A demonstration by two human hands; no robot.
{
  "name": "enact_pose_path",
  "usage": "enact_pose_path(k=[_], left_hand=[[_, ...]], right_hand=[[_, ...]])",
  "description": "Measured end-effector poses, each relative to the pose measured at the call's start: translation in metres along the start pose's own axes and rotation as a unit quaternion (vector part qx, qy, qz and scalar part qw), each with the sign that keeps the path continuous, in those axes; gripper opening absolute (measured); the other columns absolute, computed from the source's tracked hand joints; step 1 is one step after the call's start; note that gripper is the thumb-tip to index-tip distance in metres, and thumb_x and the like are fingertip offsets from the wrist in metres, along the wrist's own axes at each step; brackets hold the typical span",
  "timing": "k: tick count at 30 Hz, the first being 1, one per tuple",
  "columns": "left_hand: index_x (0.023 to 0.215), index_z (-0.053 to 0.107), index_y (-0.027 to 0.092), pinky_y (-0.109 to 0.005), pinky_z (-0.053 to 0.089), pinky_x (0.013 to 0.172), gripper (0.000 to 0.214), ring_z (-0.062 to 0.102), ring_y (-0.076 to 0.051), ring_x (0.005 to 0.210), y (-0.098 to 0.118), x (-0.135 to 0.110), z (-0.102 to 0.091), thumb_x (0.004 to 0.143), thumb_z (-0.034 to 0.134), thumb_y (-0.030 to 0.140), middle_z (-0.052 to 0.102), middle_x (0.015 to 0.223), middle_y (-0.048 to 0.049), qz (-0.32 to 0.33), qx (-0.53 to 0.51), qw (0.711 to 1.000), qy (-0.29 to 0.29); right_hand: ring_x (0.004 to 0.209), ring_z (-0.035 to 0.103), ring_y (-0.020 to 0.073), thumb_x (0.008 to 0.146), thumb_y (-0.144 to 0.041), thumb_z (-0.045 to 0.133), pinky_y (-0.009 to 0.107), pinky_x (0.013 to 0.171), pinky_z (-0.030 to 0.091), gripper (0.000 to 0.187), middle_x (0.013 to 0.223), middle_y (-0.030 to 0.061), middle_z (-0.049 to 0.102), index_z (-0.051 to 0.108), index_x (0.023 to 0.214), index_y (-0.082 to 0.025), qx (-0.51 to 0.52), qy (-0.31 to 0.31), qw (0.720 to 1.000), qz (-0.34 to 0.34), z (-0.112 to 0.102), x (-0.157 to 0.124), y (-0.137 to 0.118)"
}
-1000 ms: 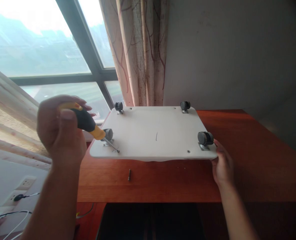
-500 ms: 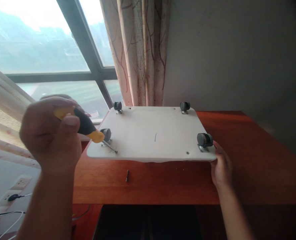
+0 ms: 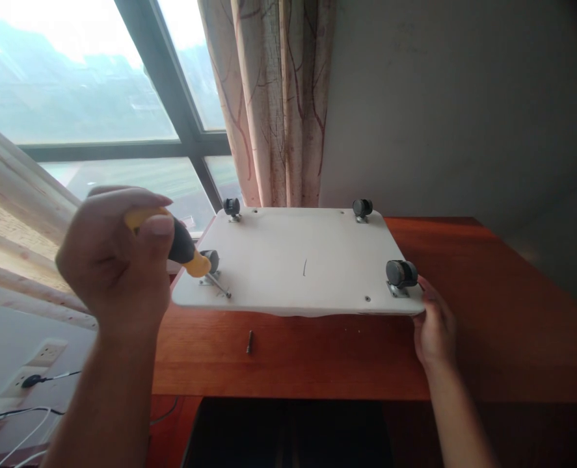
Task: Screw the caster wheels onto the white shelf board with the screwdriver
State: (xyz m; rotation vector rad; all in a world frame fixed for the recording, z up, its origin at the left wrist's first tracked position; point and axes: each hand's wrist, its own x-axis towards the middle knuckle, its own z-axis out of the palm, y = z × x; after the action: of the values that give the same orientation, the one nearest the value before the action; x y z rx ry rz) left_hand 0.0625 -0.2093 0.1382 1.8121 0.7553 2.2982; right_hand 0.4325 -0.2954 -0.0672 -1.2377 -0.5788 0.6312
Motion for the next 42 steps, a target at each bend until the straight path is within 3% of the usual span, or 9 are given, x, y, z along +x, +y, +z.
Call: enact_pose_path(k=[4, 8, 11, 13, 20, 27, 34, 40, 42], left_hand=[[0.1, 0.078, 0.024, -0.032, 0.052, 0.051, 0.018, 0.066, -0.017, 0.061, 0.0, -0.002, 0.005, 0.089, 0.068, 0.033, 0.071, 0.076, -0.0025, 0.028, 0.012, 0.999, 0.008], [0.084, 0.077, 0.021, -0.032, 0.052, 0.051, 0.017, 0.067, -0.019, 0.066, -0.002, 0.003, 0.006, 0.086, 0.07, 0.037, 0.07, 0.075, -0.0043, 0.049, 0.003, 0.999, 0.007], [0.082, 0.074, 0.019, -0.027, 0.047, 0.049, 0.029, 0.062, -0.016, 0.063, -0.004, 0.005, 0.003, 0.074, 0.082, 0.047, 0.065, 0.077, -0.0035, 0.067, 0.019, 0.998, 0.0], [0.083, 0.073, 0.019, -0.026, 0.046, 0.048, 0.027, 0.058, -0.013, 0.057, -0.004, 0.004, 0.003, 0.072, 0.084, 0.042, 0.064, 0.074, -0.0013, 0.053, 0.04, 0.998, 0.009], [0.092, 0.069, 0.019, -0.028, 0.046, 0.048, 0.018, 0.06, -0.014, 0.052, -0.007, -0.001, 0.01, 0.086, 0.062, 0.034, 0.06, 0.066, 0.0018, 0.062, -0.027, 0.997, 0.03], [0.092, 0.074, 0.02, -0.027, 0.047, 0.051, 0.03, 0.057, -0.012, 0.057, -0.011, 0.001, -0.005, 0.069, 0.086, 0.035, 0.063, 0.075, -0.0003, 0.051, 0.04, 0.998, -0.001], [0.102, 0.073, 0.019, -0.033, 0.053, 0.055, 0.023, 0.066, -0.018, 0.064, -0.008, -0.004, 0.001, 0.094, 0.063, 0.038, 0.069, 0.078, -0.0024, 0.023, 0.009, 1.0, 0.007], [0.095, 0.074, 0.018, -0.026, 0.048, 0.053, 0.038, 0.06, -0.012, 0.062, -0.02, 0.003, -0.009, 0.068, 0.09, 0.039, 0.066, 0.083, -0.0022, 0.092, 0.029, 0.995, -0.023], [0.099, 0.074, 0.018, -0.027, 0.05, 0.054, 0.032, 0.063, -0.013, 0.064, -0.019, 0.0, -0.007, 0.075, 0.085, 0.037, 0.067, 0.082, -0.0022, 0.069, 0.03, 0.997, -0.025]], right_hand=[[0.115, 0.065, 0.0262, 0.086, -0.042, 0.064, 0.035, 0.085, 0.054, 0.039, 0.128, 0.0058, 0.07, 0.073, 0.119, -0.021, -0.013, 0.005, 1.0, 0.003, -0.001, 0.001, 0.002], [0.117, 0.065, 0.027, 0.084, -0.044, 0.066, 0.036, 0.087, 0.055, 0.04, 0.126, 0.0064, 0.071, 0.074, 0.116, -0.021, -0.003, 0.002, 1.0, -0.001, -0.001, 0.001, 0.002], [0.114, 0.067, 0.027, 0.085, -0.045, 0.065, 0.037, 0.087, 0.055, 0.04, 0.125, 0.0066, 0.072, 0.074, 0.117, -0.022, -0.007, 0.0, 1.0, -0.006, -0.001, 0.001, 0.002], [0.113, 0.067, 0.0272, 0.086, -0.045, 0.065, 0.037, 0.086, 0.056, 0.04, 0.124, 0.0067, 0.072, 0.074, 0.118, -0.022, -0.009, -0.002, 1.0, -0.006, -0.001, 0.001, 0.003], [0.116, 0.065, 0.0268, 0.085, -0.044, 0.066, 0.035, 0.084, 0.055, 0.04, 0.128, 0.0062, 0.071, 0.074, 0.118, -0.022, -0.005, 0.003, 1.0, 0.007, -0.002, 0.001, 0.003], [0.117, 0.065, 0.0269, 0.086, -0.046, 0.066, 0.036, 0.085, 0.056, 0.041, 0.129, 0.0063, 0.07, 0.073, 0.119, -0.021, -0.008, 0.0, 1.0, 0.006, -0.002, 0.001, 0.004], [0.114, 0.066, 0.0263, 0.084, -0.044, 0.068, 0.036, 0.087, 0.055, 0.04, 0.124, 0.0054, 0.072, 0.075, 0.116, -0.021, 0.018, 0.002, 1.0, 0.015, 0.001, -0.001, -0.001], [0.113, 0.066, 0.0239, 0.085, -0.043, 0.069, 0.034, 0.086, 0.055, 0.036, 0.123, 0.0036, 0.073, 0.075, 0.115, -0.024, 0.032, 0.0, 0.999, 0.022, 0.002, -0.002, -0.003], [0.114, 0.066, 0.0241, 0.085, -0.043, 0.068, 0.033, 0.085, 0.055, 0.037, 0.125, 0.004, 0.072, 0.075, 0.116, -0.024, 0.023, 0.004, 1.0, 0.02, 0.0, -0.001, -0.001]])
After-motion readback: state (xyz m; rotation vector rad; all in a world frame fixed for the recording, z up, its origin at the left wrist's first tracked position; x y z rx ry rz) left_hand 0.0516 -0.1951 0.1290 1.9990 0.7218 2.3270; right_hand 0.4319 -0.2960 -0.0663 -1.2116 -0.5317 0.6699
